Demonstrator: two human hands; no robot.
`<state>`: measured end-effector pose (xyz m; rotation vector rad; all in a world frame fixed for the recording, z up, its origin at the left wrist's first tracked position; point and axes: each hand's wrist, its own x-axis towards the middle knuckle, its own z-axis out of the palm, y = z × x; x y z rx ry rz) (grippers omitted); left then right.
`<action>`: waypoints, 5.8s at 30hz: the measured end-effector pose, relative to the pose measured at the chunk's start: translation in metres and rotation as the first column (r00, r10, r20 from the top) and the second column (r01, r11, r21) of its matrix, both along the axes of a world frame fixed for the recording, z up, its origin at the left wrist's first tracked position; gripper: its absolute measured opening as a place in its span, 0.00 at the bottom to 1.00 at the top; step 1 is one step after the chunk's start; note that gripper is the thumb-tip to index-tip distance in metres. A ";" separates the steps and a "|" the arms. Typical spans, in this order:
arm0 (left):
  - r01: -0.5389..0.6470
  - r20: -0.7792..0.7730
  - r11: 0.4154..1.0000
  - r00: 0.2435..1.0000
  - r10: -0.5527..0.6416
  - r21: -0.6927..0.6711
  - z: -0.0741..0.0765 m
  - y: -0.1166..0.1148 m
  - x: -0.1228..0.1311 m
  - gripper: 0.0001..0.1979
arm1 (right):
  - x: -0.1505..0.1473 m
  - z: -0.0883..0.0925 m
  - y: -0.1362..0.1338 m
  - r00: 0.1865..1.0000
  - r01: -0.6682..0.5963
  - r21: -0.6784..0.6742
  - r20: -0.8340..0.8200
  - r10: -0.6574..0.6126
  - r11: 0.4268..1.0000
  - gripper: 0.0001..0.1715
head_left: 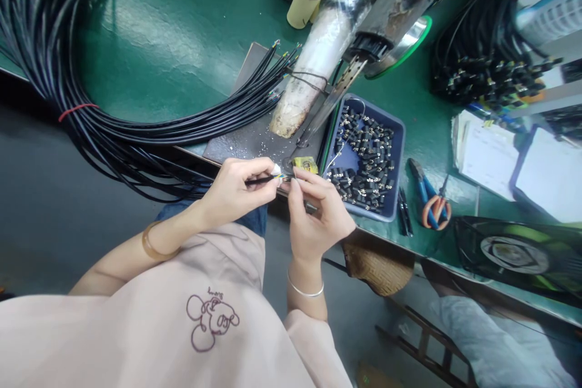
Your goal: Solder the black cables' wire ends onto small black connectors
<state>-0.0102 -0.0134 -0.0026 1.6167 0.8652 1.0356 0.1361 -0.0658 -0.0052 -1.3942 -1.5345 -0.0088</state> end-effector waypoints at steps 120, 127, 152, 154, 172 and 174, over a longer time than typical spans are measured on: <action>0.109 0.037 0.984 0.994 -0.105 -0.142 0.004 0.006 -0.015 0.11 | 0.001 0.009 0.003 0.927 -0.148 -0.266 -0.373 0.040 0.953 0.06; 0.128 -0.027 0.971 0.990 -0.136 -0.204 0.011 0.010 -0.013 0.15 | 0.007 0.005 0.007 0.995 -0.066 -0.007 0.073 0.066 0.998 0.09; 0.032 -0.042 0.970 0.998 -0.043 -0.242 0.012 0.017 -0.002 0.10 | 0.011 0.006 0.015 0.990 -0.080 -0.015 0.113 0.081 0.997 0.09; 0.030 -0.037 0.972 0.999 -0.039 -0.232 0.013 0.018 -0.002 0.11 | 0.011 0.007 0.015 0.992 -0.085 -0.019 0.095 0.087 0.996 0.09; 0.061 0.043 0.966 0.998 -0.052 -0.251 0.016 0.021 -0.004 0.10 | 0.008 0.015 0.014 0.986 -0.052 0.013 0.157 0.049 0.999 0.09; 0.062 0.047 0.965 0.998 -0.052 -0.253 0.016 0.021 -0.004 0.10 | 0.008 0.016 0.013 0.985 -0.056 0.012 0.165 0.053 0.998 0.09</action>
